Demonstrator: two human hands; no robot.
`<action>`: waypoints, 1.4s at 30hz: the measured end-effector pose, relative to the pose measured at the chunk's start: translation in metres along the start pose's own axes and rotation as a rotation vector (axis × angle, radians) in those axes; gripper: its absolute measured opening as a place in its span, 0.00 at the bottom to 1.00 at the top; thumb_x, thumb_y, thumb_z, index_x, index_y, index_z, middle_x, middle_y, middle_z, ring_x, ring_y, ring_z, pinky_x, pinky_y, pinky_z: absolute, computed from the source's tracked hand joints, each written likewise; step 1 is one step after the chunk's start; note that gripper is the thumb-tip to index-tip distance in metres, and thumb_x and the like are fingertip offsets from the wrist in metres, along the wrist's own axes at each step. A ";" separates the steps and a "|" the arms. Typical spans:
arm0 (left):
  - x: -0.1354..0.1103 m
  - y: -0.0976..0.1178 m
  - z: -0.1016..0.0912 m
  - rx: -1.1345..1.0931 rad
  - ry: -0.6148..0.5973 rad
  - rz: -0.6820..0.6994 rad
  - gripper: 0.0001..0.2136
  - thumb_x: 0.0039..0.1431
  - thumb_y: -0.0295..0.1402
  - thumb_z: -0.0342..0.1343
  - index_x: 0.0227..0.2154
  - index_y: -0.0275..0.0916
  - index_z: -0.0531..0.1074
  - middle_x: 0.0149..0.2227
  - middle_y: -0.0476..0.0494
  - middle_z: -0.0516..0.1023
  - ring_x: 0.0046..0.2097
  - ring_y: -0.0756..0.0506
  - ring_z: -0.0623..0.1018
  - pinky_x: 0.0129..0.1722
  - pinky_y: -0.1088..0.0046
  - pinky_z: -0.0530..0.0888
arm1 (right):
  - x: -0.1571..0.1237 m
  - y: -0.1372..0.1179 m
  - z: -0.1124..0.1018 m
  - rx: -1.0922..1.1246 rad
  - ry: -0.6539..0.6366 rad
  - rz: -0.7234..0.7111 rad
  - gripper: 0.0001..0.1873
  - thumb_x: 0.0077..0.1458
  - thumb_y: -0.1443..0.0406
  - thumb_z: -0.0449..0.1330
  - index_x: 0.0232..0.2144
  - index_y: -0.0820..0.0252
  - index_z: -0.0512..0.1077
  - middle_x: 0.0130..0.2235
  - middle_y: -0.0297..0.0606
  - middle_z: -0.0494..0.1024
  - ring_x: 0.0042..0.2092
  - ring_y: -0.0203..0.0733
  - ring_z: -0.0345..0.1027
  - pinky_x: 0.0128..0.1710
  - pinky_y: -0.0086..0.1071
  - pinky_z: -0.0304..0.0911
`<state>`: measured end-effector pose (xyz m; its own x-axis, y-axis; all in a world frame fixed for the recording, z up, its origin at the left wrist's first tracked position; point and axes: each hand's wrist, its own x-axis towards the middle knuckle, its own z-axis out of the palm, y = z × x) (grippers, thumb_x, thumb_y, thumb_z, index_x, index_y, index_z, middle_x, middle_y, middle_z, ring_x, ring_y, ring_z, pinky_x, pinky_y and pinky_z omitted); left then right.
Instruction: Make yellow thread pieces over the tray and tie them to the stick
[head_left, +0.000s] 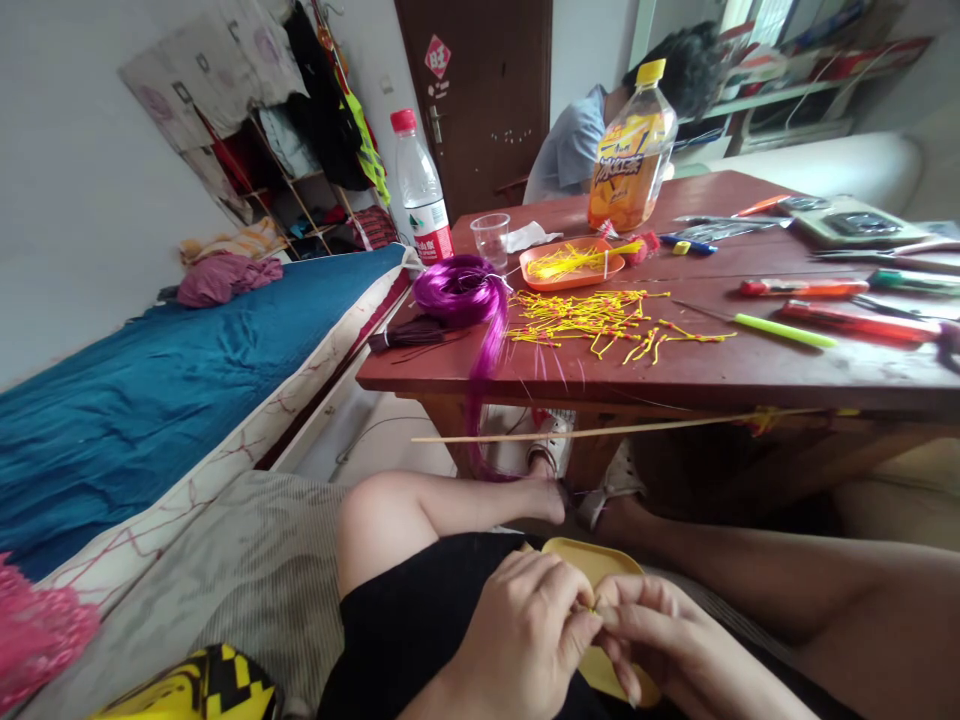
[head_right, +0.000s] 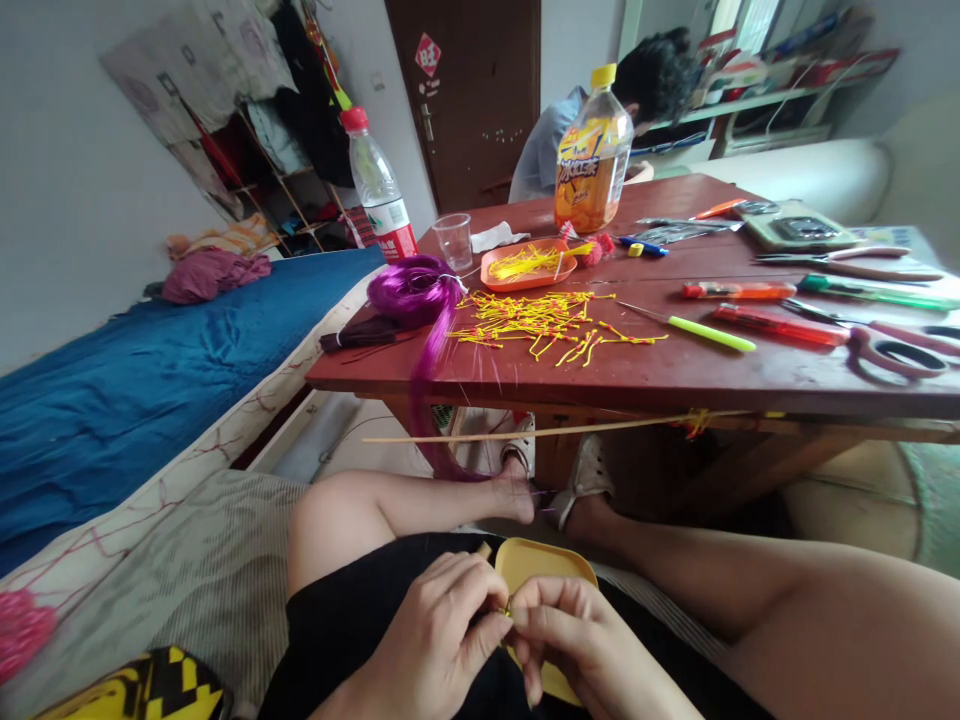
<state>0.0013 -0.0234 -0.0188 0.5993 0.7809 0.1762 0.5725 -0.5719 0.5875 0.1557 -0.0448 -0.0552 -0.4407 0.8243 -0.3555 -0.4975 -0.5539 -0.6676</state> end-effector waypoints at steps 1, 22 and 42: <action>0.000 -0.001 0.000 0.051 0.001 0.048 0.09 0.61 0.32 0.44 0.26 0.39 0.64 0.25 0.47 0.71 0.28 0.47 0.69 0.30 0.72 0.62 | 0.000 0.001 0.000 -0.010 -0.001 -0.001 0.14 0.44 0.60 0.65 0.19 0.66 0.71 0.18 0.32 0.70 0.17 0.27 0.61 0.19 0.22 0.54; 0.003 -0.006 0.003 -0.789 -0.272 -0.626 0.11 0.54 0.38 0.46 0.20 0.40 0.56 0.19 0.56 0.56 0.23 0.52 0.57 0.24 0.75 0.55 | -0.007 -0.010 0.011 -1.003 0.184 -0.241 0.10 0.51 0.63 0.54 0.21 0.59 0.70 0.19 0.32 0.69 0.23 0.36 0.62 0.24 0.26 0.55; 0.003 0.006 -0.009 0.053 -0.346 -0.156 0.06 0.56 0.26 0.44 0.27 0.38 0.63 0.28 0.45 0.71 0.32 0.46 0.70 0.36 0.70 0.64 | 0.001 -0.007 0.006 -0.406 0.070 0.009 0.21 0.38 0.51 0.64 0.17 0.63 0.65 0.17 0.29 0.63 0.18 0.30 0.57 0.20 0.25 0.51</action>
<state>0.0010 -0.0222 -0.0077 0.6509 0.7337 -0.1950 0.6946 -0.4719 0.5430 0.1544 -0.0412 -0.0469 -0.3851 0.8334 -0.3965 -0.1527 -0.4812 -0.8632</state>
